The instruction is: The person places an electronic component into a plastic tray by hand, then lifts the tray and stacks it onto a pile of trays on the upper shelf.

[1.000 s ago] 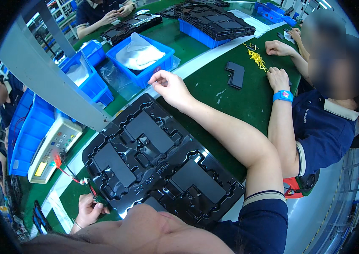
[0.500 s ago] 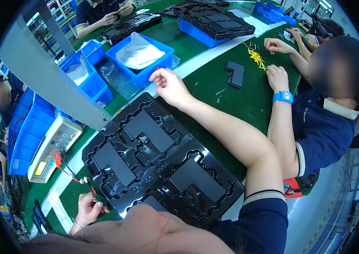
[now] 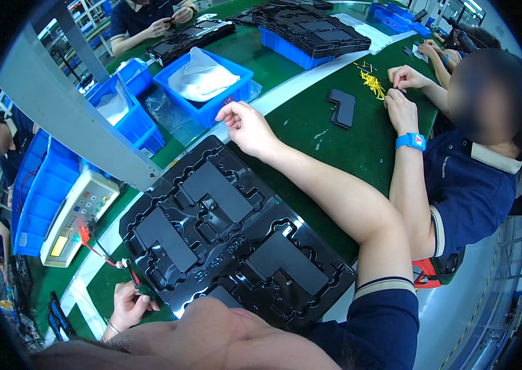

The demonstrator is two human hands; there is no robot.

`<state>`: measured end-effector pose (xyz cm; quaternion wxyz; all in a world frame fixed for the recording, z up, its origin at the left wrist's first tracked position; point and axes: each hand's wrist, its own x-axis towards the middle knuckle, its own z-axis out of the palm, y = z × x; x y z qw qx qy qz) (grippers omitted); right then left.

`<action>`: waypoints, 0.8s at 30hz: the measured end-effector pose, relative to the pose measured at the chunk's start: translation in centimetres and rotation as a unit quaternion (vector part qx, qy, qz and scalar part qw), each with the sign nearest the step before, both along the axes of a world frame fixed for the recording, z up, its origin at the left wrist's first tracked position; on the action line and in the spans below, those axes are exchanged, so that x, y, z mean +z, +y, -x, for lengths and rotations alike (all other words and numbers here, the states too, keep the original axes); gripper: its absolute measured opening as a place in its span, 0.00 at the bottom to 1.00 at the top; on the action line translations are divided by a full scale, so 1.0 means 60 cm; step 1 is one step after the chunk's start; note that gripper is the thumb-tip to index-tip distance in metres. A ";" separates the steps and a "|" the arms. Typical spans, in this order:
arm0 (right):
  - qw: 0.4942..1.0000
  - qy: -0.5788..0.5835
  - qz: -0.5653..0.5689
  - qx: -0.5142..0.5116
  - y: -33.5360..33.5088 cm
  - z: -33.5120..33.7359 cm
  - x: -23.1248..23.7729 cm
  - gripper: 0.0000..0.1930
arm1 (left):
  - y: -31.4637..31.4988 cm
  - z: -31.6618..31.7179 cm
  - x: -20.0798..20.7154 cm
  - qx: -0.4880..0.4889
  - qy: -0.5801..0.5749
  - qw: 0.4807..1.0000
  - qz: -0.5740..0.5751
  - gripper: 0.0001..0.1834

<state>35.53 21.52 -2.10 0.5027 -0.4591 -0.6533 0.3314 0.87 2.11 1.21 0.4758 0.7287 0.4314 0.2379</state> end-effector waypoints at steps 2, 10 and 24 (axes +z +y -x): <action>1.000 -0.004 -0.002 0.001 0.000 0.000 0.000 0.15 | 0.001 0.000 0.001 -0.002 0.004 1.000 -0.002 0.08; 1.000 -0.016 0.006 -0.006 -0.002 0.001 0.003 0.16 | 0.002 0.000 0.003 -0.007 0.002 1.000 0.004 0.08; 0.999 0.022 0.026 0.011 -0.001 0.001 0.001 0.11 | 0.000 0.001 0.001 0.001 -0.011 1.000 0.010 0.07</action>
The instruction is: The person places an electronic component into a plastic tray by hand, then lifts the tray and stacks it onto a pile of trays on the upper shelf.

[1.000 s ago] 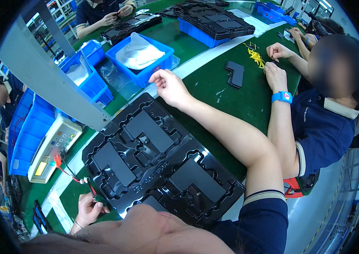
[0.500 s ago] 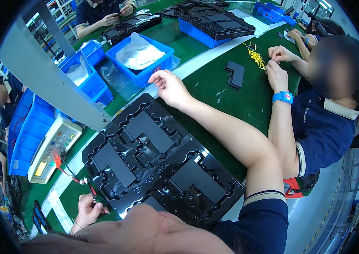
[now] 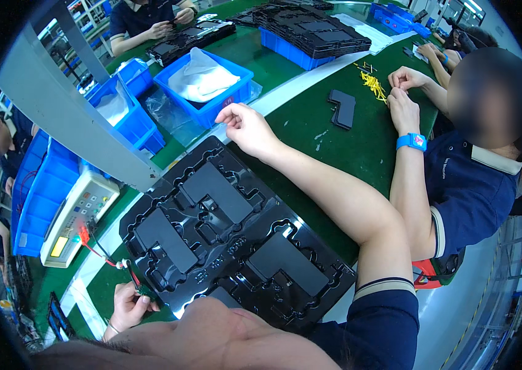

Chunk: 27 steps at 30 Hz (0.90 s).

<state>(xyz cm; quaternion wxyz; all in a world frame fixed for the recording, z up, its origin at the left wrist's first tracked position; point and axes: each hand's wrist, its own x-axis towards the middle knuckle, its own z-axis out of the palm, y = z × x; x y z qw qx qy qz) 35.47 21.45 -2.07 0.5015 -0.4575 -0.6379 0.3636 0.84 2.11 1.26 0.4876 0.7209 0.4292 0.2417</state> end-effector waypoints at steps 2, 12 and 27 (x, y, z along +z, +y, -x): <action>1.000 0.001 0.003 0.005 -0.001 0.001 -0.001 0.11 | 0.001 0.000 -0.001 -0.001 0.001 1.000 0.000 0.07; 0.999 0.023 0.014 0.026 -0.004 0.002 0.003 0.10 | 0.000 0.001 -0.001 -0.004 0.014 1.000 -0.007 0.08; 0.999 0.005 0.021 0.028 -0.008 0.003 0.012 0.09 | -0.002 -0.001 0.001 0.003 0.000 1.000 0.011 0.08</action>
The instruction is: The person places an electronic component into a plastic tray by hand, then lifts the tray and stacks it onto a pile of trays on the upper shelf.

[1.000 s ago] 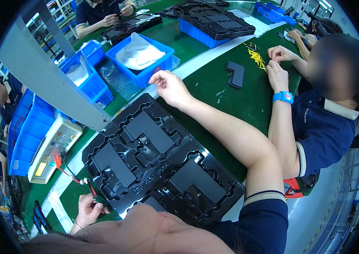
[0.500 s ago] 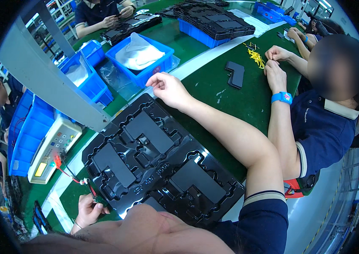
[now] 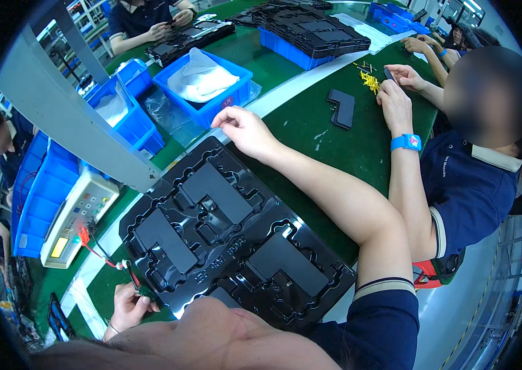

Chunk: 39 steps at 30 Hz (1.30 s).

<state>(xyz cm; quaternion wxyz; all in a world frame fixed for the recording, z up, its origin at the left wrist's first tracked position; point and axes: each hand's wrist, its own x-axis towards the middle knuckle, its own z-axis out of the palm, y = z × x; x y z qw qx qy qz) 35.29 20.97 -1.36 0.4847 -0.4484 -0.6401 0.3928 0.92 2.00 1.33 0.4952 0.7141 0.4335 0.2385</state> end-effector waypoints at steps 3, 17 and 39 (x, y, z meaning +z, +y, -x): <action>1.000 -0.005 0.010 0.012 0.001 -0.002 -0.002 0.10 | 0.001 0.000 0.000 0.000 0.000 1.000 -0.004 0.08; 0.997 -0.072 -0.037 -0.020 0.002 -0.004 -0.005 0.15 | 0.004 -0.001 0.002 -0.015 0.011 0.999 -0.032 0.08; 0.996 -0.064 -0.057 0.002 0.002 -0.003 -0.005 0.14 | 0.002 0.000 -0.003 -0.001 0.016 1.000 -0.022 0.09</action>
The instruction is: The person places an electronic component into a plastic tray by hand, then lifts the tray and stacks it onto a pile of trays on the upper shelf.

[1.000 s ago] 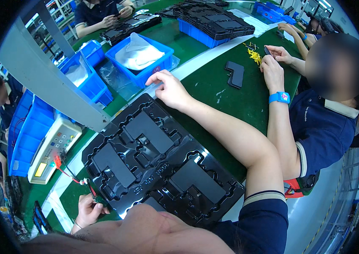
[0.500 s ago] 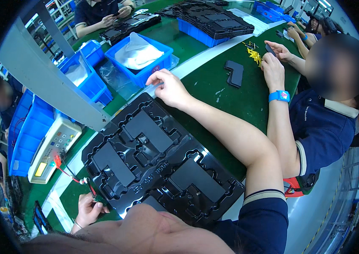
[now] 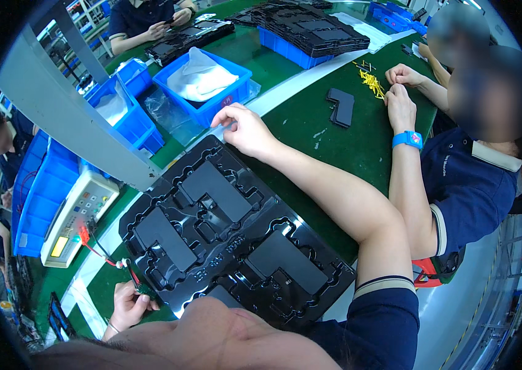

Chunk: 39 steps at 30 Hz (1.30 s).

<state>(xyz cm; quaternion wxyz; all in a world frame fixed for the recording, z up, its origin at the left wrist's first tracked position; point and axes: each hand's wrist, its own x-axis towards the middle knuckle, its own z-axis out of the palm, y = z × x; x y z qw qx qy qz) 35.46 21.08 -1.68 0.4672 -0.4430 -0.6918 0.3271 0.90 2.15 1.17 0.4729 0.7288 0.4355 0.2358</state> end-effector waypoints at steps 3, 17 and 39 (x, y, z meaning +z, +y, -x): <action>1.000 -0.010 -0.009 -0.004 0.000 -0.001 0.001 0.14 | -0.003 0.003 -0.006 0.007 -0.009 1.000 0.005 0.09; 1.000 -0.001 0.003 -0.010 -0.005 0.000 0.006 0.17 | 0.004 -0.003 0.008 -0.022 0.007 1.000 -0.017 0.08; 0.997 -0.012 -0.014 -0.078 -0.007 0.002 0.011 0.23 | 0.000 -0.001 0.004 -0.010 -0.007 1.000 0.000 0.08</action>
